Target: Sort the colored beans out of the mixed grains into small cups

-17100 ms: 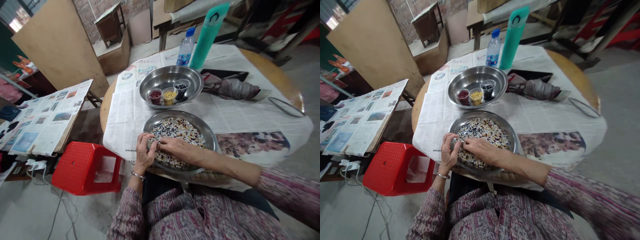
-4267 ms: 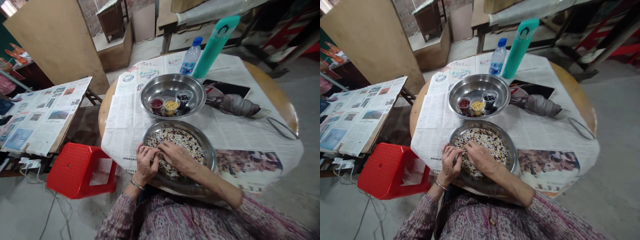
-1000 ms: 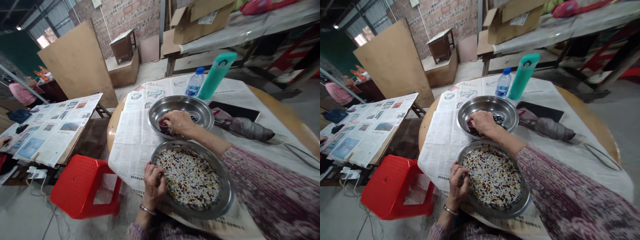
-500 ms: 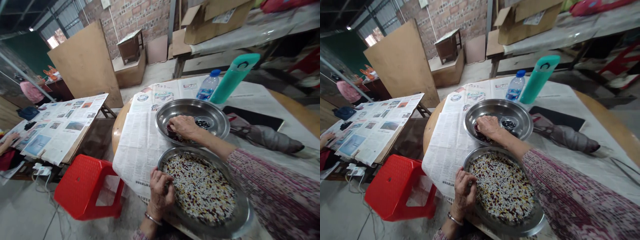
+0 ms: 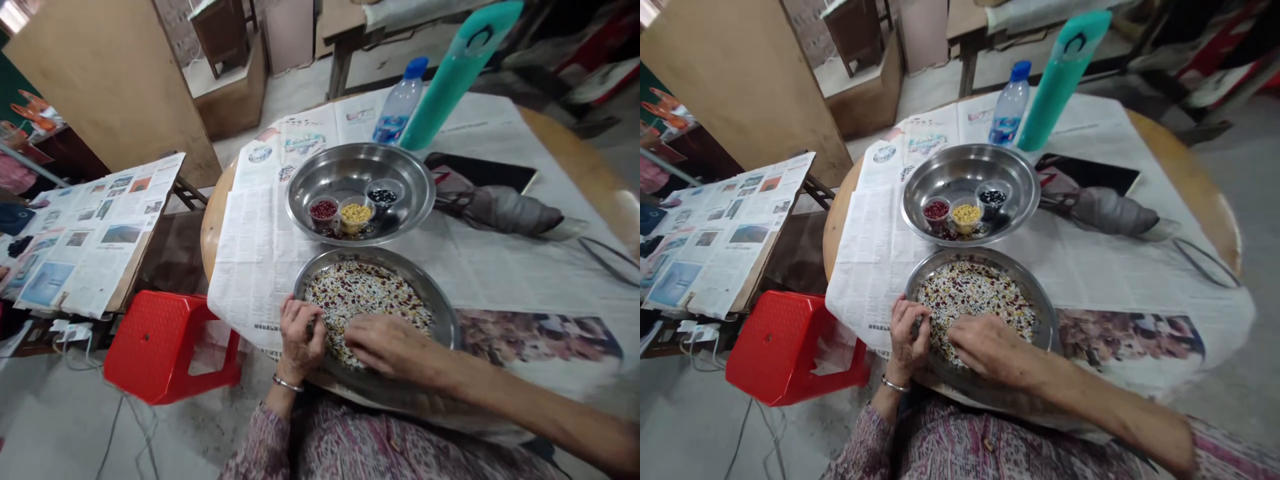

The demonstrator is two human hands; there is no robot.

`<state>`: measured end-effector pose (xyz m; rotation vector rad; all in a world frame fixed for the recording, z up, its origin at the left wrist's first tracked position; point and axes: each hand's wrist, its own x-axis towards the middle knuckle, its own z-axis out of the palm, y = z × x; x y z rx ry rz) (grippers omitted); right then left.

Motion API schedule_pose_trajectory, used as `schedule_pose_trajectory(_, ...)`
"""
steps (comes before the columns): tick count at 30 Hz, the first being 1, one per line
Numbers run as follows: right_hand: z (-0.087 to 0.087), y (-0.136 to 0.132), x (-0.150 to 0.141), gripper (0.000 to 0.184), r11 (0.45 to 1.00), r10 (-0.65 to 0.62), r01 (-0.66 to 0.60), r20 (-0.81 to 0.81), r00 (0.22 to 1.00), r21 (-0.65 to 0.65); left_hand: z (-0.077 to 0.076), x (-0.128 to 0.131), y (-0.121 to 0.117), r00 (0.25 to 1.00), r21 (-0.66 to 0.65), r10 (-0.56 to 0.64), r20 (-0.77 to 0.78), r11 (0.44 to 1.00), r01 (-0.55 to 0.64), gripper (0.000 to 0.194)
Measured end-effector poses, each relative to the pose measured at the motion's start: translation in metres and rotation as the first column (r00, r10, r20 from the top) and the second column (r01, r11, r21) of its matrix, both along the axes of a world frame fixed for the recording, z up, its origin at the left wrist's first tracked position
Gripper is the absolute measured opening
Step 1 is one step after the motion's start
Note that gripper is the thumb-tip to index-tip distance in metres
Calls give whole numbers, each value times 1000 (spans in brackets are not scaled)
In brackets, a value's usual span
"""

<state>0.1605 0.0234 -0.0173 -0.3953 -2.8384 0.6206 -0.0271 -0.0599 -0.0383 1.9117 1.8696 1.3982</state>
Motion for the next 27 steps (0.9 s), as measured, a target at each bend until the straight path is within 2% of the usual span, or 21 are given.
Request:
schedule_pose_trajectory(2,-14,-12,4,11,999,1,-1,2,1000,38,0,0,0,1000,1,12,-15,1000,-11,13)
schedule_pose_trajectory(4,-21,-2,5,12,991,-99,101,-28,995,86,1,1,1,1000,1,16,-26,1000,-16,13)
schedule_pose_trajectory(8,-18,44,2,18,916,-378,383,-67,924,119,3,1,2,999,11,14,-34,1000,-14,14)
schedule_pose_trajectory(11,-12,59,-12,21,858,-499,496,-8,866,132,3,1,1,999,13,17,-31,1000,-17,13)
schedule_pose_trajectory(12,-10,57,-19,22,861,-498,495,1,867,116,3,0,1,999,14,22,-29,1000,-22,13)
schedule_pose_trajectory(14,-7,45,-34,24,905,-422,422,-10,907,54,2,0,0,999,20,38,-13,999,-37,15)
schedule_pose_trajectory(17,-6,20,-48,22,983,-185,185,-36,982,-6,0,-2,-2,999,44,49,21,998,-50,31)
schedule_pose_trajectory(19,-8,11,-44,19,998,-69,69,-30,997,2,-1,-3,-3,999,51,38,27,998,-40,37)
schedule_pose_trajectory(21,-10,14,-29,11,997,-64,64,-16,998,34,-2,-4,-3,999,46,26,25,999,-27,36)
schedule_pose_trajectory(24,-11,34,1,21,964,-252,251,-4,968,92,-2,-4,-2,999,40,23,31,999,-25,32)
schedule_pose_trajectory(27,-7,50,16,28,850,-509,501,7,861,160,0,-3,-1,999,40,32,26,999,-33,28)
